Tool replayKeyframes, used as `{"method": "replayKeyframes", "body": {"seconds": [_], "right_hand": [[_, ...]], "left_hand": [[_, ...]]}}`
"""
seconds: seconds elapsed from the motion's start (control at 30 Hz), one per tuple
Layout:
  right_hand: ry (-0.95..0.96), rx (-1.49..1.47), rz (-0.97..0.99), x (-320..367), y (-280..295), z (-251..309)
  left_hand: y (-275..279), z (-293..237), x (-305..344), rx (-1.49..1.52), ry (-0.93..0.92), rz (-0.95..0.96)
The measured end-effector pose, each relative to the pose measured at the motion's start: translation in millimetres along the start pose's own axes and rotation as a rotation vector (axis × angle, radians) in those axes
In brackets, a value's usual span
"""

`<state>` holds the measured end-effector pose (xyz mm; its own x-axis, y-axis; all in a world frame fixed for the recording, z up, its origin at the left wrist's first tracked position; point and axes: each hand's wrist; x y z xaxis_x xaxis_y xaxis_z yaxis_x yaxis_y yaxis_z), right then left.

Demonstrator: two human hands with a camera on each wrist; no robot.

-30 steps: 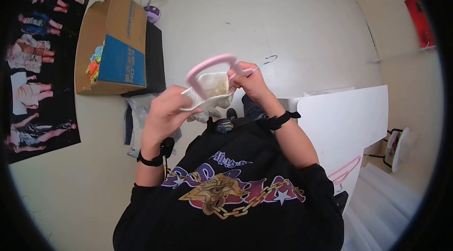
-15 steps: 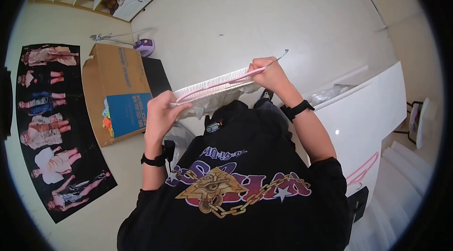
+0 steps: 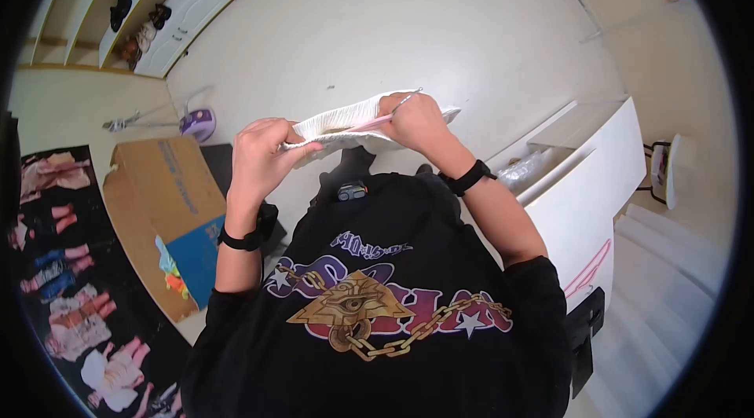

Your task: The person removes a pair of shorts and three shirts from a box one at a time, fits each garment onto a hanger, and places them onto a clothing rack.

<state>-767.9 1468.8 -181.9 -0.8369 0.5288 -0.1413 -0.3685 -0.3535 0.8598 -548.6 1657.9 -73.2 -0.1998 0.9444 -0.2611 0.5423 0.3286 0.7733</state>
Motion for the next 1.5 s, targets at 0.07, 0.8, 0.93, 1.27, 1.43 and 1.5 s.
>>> {"method": "replayKeyframes", "body": {"seconds": [0.07, 0.8, 0.93, 1.27, 1.43, 1.5], "right_hand": [[-0.043, -0.030, -0.028, -38.9, 8.7, 18.0], [0.011, -0.928, -0.027, -279.6, 89.9, -0.8], [-0.039, -0.929, 0.027, -360.5, 85.0, -34.4], [-0.082, -0.903, -0.123, -470.9, 108.0, -137.2], [-0.163, -0.851, -0.215, -475.8, 121.9, -176.7], [-0.206, -0.795, -0.237, -483.2, 124.6, -192.4]], "left_hand": [[16.2, 21.5, -33.5, 0.076, 0.027, -0.030], [93.1, 187.5, -179.4, 0.155, 0.165, -0.209], [110.4, 217.4, -211.2, -0.041, 0.162, -0.273], [109.0, 242.8, -362.7, -0.267, 0.147, -0.309], [82.3, 225.9, -461.8, -0.077, -0.146, -0.019], [57.2, 222.7, -498.1, 0.045, -0.125, 0.170]]}}
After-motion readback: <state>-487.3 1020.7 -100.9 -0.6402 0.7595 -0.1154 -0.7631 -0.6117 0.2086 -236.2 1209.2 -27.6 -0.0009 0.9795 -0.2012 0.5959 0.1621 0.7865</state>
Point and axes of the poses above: each hand's wrist, its own x-axis away from the middle knuckle, its own y-axis out of the back of the hand, z = x × y, and after that the axes turned 4 degrees about x, right-handed
